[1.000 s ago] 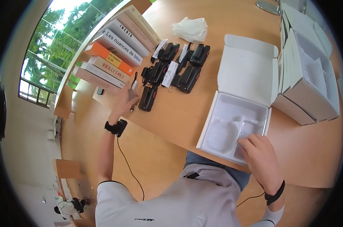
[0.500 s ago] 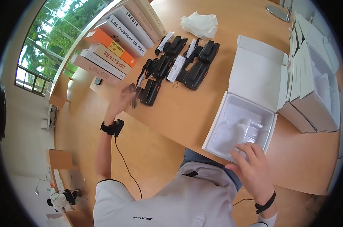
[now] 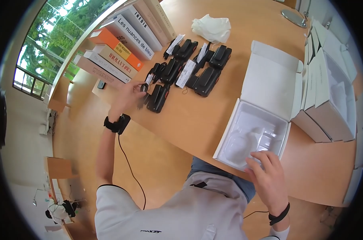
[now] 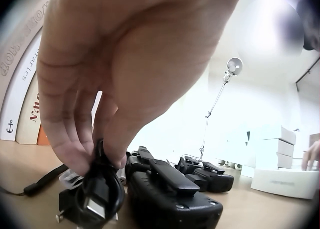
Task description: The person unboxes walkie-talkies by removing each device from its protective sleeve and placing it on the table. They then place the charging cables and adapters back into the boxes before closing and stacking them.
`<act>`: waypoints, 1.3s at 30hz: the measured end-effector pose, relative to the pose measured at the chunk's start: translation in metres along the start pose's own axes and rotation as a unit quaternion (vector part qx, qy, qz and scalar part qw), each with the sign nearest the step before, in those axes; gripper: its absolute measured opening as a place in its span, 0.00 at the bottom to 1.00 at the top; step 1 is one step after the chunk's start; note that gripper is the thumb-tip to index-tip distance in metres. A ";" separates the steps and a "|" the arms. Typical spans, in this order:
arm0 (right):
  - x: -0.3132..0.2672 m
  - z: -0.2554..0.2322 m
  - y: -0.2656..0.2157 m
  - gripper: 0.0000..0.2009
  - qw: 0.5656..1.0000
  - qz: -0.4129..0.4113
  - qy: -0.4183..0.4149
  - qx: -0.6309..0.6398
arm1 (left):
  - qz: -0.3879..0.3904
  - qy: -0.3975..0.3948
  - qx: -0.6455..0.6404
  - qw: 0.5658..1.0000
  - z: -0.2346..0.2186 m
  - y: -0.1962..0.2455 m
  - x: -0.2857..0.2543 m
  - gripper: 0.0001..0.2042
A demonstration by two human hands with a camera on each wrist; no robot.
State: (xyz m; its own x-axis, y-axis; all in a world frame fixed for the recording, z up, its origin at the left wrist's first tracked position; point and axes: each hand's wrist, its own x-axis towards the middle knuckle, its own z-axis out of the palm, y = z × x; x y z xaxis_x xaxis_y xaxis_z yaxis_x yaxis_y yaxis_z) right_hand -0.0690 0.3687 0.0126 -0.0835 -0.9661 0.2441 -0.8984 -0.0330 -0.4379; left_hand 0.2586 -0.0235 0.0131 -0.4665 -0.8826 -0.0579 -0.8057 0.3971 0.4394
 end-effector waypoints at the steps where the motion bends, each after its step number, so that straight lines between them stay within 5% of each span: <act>1: 0.000 0.000 0.000 0.16 1.000 0.002 0.000 0.000 | -0.003 -0.018 0.025 1.000 0.000 0.001 -0.001 0.21; 5: -0.001 0.002 0.001 0.15 1.000 0.007 0.004 0.002 | 0.024 -0.010 -0.093 0.995 0.005 -0.030 0.000 0.24; 8: -0.002 0.004 0.001 0.15 1.000 0.010 0.002 0.006 | 0.103 0.098 -0.024 0.990 0.008 -0.052 0.006 0.27; 11: -0.001 0.001 -0.002 0.15 1.000 0.013 0.000 0.004 | 0.051 0.112 -0.033 0.992 0.015 -0.044 -0.002 0.28; 14: -0.003 0.000 -0.001 0.14 1.000 0.021 -0.006 0.007 | 0.146 0.035 -0.106 0.983 0.003 -0.045 -0.015 0.33; 17: -0.004 0.002 0.001 0.14 1.000 0.019 -0.002 0.006 | 0.219 -0.014 0.047 0.974 -0.008 -0.020 -0.036 0.37; 23: 0.000 0.001 -0.004 0.13 1.000 0.023 -0.010 -0.003 | 0.168 -0.072 -0.078 0.980 0.011 -0.027 -0.029 0.41; 29: -0.003 0.003 -0.001 0.14 1.000 0.024 -0.015 -0.005 | 0.134 -0.014 -0.117 0.984 0.014 -0.021 -0.035 0.46; 32: -0.001 0.002 -0.006 0.17 0.999 0.038 -0.017 -0.014 | 0.154 0.050 -0.035 0.986 0.015 -0.032 -0.035 0.47; 39: -0.003 0.002 -0.018 0.20 0.998 0.009 -0.047 -0.046 | 0.092 -0.061 -0.133 0.985 0.013 -0.058 -0.022 0.48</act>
State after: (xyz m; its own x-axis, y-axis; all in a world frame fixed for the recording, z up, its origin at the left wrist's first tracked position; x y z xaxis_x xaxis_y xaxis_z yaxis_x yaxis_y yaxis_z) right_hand -0.0519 0.3716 0.0184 -0.0638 -0.9862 0.1527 -0.9332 0.0048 -0.3594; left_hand 0.3110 -0.0242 -0.0232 -0.6485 -0.7592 -0.0550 -0.5867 0.4526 0.6715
